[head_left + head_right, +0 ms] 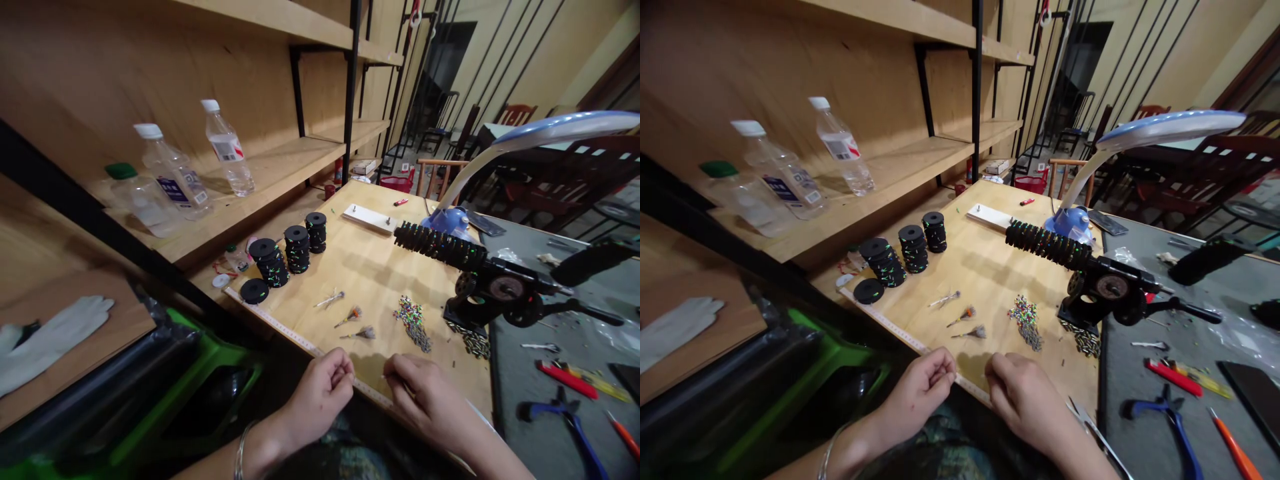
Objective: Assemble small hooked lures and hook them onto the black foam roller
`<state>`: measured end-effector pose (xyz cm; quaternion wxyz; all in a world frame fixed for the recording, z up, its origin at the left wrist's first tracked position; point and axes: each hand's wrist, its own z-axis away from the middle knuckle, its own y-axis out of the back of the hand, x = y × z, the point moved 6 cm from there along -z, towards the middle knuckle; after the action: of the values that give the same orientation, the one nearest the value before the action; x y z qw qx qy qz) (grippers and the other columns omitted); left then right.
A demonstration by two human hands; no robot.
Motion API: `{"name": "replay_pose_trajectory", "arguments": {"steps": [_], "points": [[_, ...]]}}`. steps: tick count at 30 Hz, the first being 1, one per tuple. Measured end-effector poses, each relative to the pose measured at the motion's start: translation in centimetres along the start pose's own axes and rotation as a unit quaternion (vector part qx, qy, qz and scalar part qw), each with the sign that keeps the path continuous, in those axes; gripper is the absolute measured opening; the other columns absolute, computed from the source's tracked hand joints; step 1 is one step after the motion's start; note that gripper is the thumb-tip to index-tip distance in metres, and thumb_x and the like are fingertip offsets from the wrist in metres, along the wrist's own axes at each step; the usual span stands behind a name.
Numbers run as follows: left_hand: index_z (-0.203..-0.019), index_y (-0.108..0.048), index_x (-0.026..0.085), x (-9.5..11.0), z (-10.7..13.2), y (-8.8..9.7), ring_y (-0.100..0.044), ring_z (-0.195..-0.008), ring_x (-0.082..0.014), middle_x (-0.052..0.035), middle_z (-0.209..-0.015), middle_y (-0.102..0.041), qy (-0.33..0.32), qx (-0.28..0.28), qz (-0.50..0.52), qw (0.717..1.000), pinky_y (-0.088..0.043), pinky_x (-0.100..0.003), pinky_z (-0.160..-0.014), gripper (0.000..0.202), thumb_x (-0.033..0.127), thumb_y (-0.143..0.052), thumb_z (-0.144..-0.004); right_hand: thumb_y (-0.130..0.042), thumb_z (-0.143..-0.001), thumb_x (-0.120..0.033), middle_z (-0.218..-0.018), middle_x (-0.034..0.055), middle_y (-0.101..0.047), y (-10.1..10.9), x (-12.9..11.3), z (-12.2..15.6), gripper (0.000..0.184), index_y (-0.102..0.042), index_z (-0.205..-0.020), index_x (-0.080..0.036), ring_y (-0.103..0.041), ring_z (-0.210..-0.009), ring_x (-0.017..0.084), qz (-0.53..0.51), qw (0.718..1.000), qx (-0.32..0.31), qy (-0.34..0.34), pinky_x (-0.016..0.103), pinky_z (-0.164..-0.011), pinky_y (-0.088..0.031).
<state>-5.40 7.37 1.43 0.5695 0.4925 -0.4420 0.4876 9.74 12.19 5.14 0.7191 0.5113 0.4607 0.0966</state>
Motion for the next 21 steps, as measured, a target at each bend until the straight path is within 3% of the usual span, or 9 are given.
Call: {"name": "replay_pose_trajectory", "arguments": {"steps": [6, 13, 18, 21], "points": [[-0.072, -0.044, 0.019, 0.1, 0.0, -0.4, -0.03, -0.056, -0.0104, 0.0066, -0.061, -0.033, 0.002, 0.003, 0.036, 0.999, -0.027, -0.023, -0.053, 0.012, 0.024, -0.049, -0.082, -0.044, -0.083, -0.012, -0.062, -0.0008, -0.056, -0.4, 0.3, 0.0, 0.015, -0.054, -0.075, -0.02, -0.054, -0.059, 0.014, 0.024, 0.999, 0.044, -0.015, 0.023, -0.056, -0.035], [-0.074, -0.046, 0.018, 0.0, -0.1, -1.0, -0.033, -0.058, -0.0104, 0.006, -0.063, -0.036, -0.011, 0.006, 0.041, 0.999, -0.028, -0.023, -0.054, 0.009, 0.022, -0.049, -0.082, -0.046, -0.094, -0.028, -0.061, 0.0035, -0.065, -0.2, 0.1, -0.1, 0.029, -0.07, -0.08, -0.02, -0.06, -0.057, 0.015, 0.027, 0.998, 0.047, -0.01, 0.022, -0.055, -0.037], [-0.073, -0.046, 0.018, 0.3, -0.2, -1.3, -0.032, -0.057, -0.0101, 0.0061, -0.062, -0.036, -0.014, 0.006, 0.037, 0.999, -0.028, -0.023, -0.053, 0.009, 0.02, -0.049, -0.081, -0.046, -0.095, -0.029, -0.059, 0.0039, -0.064, 0.2, 0.1, -0.1, 0.031, -0.072, -0.082, -0.021, -0.06, -0.057, 0.015, 0.051, 0.997, 0.052, 0.002, 0.023, -0.055, -0.038], [-0.073, -0.046, 0.018, 0.4, -0.2, -1.3, -0.034, -0.057, -0.0102, 0.0056, -0.063, -0.037, -0.012, 0.004, 0.038, 0.999, -0.028, -0.022, -0.053, 0.008, 0.02, -0.049, -0.08, -0.046, -0.094, -0.027, -0.072, 0.0057, -0.066, 0.4, -0.2, -0.1, 0.029, -0.07, -0.081, -0.021, -0.062, -0.068, 0.016, 0.03, 0.998, 0.046, 0.02, 0.023, -0.061, -0.041]]}}
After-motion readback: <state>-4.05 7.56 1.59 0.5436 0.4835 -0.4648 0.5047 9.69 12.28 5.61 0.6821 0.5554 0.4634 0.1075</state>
